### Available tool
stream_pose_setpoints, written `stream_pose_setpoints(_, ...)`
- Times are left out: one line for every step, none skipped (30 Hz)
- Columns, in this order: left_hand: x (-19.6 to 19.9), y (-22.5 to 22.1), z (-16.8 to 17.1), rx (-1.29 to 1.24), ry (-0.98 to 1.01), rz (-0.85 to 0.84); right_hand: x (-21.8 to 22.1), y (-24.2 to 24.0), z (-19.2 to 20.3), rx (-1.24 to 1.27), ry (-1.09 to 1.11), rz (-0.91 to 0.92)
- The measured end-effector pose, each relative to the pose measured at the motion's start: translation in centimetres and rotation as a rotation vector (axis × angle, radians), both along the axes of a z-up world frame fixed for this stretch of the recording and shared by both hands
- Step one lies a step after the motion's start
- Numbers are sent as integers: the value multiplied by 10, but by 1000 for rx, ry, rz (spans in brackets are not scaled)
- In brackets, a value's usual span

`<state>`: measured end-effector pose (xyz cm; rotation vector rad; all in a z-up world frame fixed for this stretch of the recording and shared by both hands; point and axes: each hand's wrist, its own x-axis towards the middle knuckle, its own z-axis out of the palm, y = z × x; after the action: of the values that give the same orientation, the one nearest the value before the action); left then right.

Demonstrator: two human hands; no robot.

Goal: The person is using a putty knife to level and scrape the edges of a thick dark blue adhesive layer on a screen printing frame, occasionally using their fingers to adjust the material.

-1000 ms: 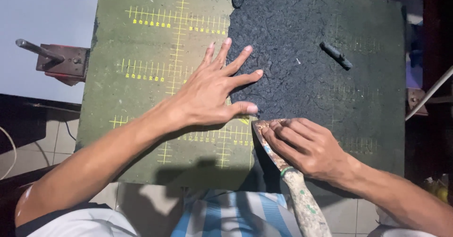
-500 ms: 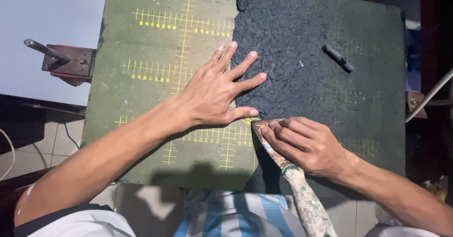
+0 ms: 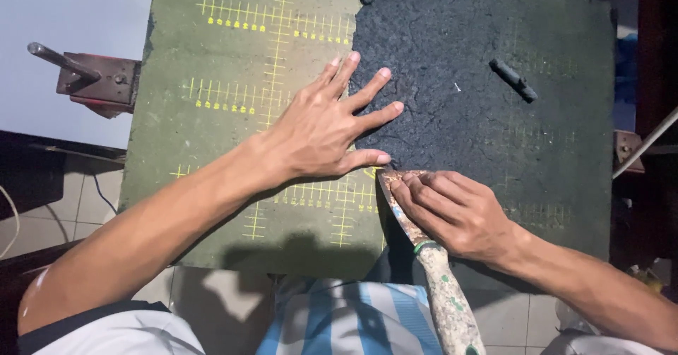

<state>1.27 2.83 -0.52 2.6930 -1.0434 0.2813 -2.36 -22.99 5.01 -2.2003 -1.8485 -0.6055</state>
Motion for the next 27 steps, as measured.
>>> stream_pose_setpoints(-1, -1, -1, -1, 2, -1, -2, 0, 0, -1, 2, -1)
stream_pose_setpoints(-1, 0, -1, 5, -9, 5, -2, 1, 1, -6, -25, -4)
stream_pose_setpoints(0, 1, -1, 11, -19, 11, -1, 2, 1, -11, -53, -7)
stream_pose_setpoints(-1, 1, -2, 11, -15, 13, -2, 3, 1, -11, -49, -4)
stream_pose_setpoints(-1, 1, -2, 12, -16, 17, -2, 3, 1, -5, -46, -1)
stream_pose_setpoints(0, 1, -3, 12, -22, 16, -1, 4, 2, 0, -48, -3)
stream_pose_setpoints(1, 0, -1, 12, -24, 14, -3, 3, 3, 0, -49, -5)
stream_pose_setpoints(0, 1, 1, 14, 3, 15, -6, 4, 4, -10, -31, 1)
stream_pose_setpoints(-1, 1, 3, 16, 29, 15, -9, 4, 4, -20, -12, 7)
stream_pose_setpoints(-1, 3, 2, 14, 34, 16, -9, 4, 3, -22, -7, 9)
stream_pose_setpoints(-2, 4, 1, -12, 50, 2, -8, 3, 3, -17, -7, 8)
stream_pose_setpoints(1, 6, 1, -36, 59, -17, -6, 3, 2, -11, -13, 1)
stream_pose_setpoints(3, 6, 6, -36, 58, -21, -5, 3, 3, -12, -14, -3)
stream_pose_setpoints(4, 8, 11, -62, 191, -32, -4, 3, 2, -14, -22, 3)
stream_pose_setpoints(5, 9, 17, -87, 324, -44, -2, 2, 3, -16, -30, 9)
stream_pose_setpoints(5, 11, 16, -88, 325, -47, -2, 3, 2, -17, -30, 6)
stream_pose_setpoints(5, 12, 15, -66, 323, -68, -2, 3, 1, -7, -22, 1)
stream_pose_setpoints(6, 14, 15, -44, 317, -87, -1, 3, 0, 4, -18, -2)
stream_pose_setpoints(8, 14, 14, -43, 314, -89, 1, 4, 1, 5, -21, -4)
stream_pose_setpoints(7, 13, 13, -60, 315, -84, 2, 4, 1, 7, -24, 4)
stream_pose_setpoints(7, 13, 11, -76, 316, -80, 3, 5, 0, 9, -27, 12)
stream_pose_setpoints(6, 13, 13, -77, 315, -77, 4, 5, 2, 9, -28, 15)
stream_pose_setpoints(5, 11, 14, -84, 310, -59, 4, 5, 3, -1, -39, 15)
stream_pose_setpoints(3, 10, 14, -90, 311, -44, 3, 5, 3, -10, -44, 11)
stream_pose_setpoints(0, 9, 13, -90, 315, -44, -2, 5, 4, -10, -40, 10)
stream_pose_setpoints(0, 8, 13, -90, 306, -32, -4, 6, 5, -12, -34, 15)
stream_pose_setpoints(0, 7, 12, -91, 298, -19, -6, 6, 7, -13, -28, 21)
